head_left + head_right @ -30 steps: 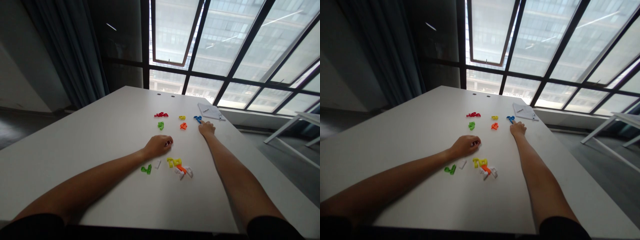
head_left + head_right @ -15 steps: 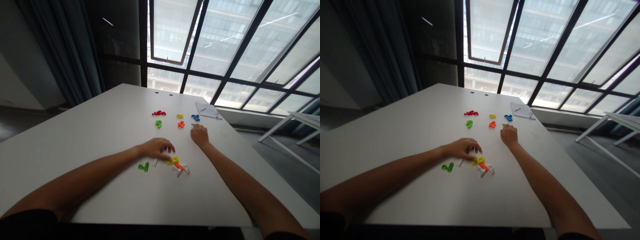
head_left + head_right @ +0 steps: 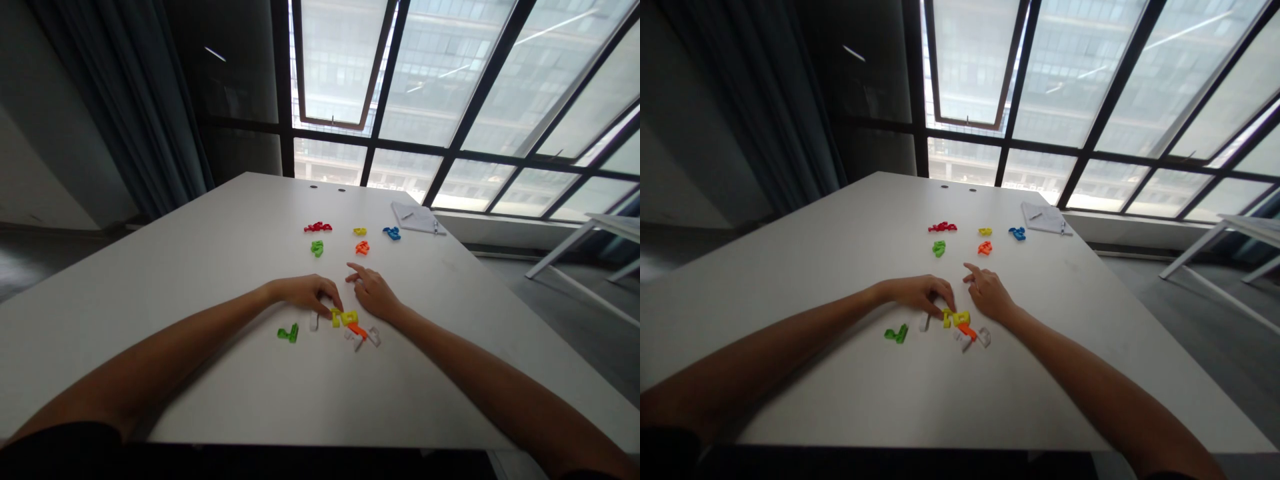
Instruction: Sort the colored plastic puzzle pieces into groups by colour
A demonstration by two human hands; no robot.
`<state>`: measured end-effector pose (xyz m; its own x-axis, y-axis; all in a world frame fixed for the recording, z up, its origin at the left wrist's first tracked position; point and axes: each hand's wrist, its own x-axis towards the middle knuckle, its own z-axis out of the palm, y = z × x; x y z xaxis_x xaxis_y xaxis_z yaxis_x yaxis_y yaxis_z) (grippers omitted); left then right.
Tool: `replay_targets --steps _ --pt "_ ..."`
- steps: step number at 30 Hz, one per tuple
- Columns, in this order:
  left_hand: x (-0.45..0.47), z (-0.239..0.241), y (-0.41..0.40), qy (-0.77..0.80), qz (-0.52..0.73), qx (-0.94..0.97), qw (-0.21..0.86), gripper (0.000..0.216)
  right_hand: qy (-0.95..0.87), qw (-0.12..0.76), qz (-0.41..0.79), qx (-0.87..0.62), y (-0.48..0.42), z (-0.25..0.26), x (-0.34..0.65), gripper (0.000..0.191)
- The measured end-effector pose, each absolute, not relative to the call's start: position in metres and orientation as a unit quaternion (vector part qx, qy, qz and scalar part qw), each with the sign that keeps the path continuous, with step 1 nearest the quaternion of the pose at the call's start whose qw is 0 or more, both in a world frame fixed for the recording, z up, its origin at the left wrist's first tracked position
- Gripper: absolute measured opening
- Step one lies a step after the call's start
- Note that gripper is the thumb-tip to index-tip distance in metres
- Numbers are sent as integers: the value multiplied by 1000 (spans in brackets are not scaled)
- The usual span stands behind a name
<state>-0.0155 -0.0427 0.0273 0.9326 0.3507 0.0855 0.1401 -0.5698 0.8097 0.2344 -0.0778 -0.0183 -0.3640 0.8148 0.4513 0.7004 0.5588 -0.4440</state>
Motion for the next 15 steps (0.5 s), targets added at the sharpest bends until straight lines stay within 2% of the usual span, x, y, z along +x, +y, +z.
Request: replay_targets --steps 4,8,11,15 --pt "-16 21 -39 196 126 868 438 30 -801 355 148 -459 -80 -14 235 40" --pt "-12 13 -37 266 232 838 416 30 -792 376 207 -434 -84 -9 233 27" --pt "-6 8 -40 306 309 819 375 34 -797 401 193 -409 -86 -7 231 25" --pt "-2 5 -48 316 346 825 317 34 -807 411 148 -398 -86 -8 230 17"
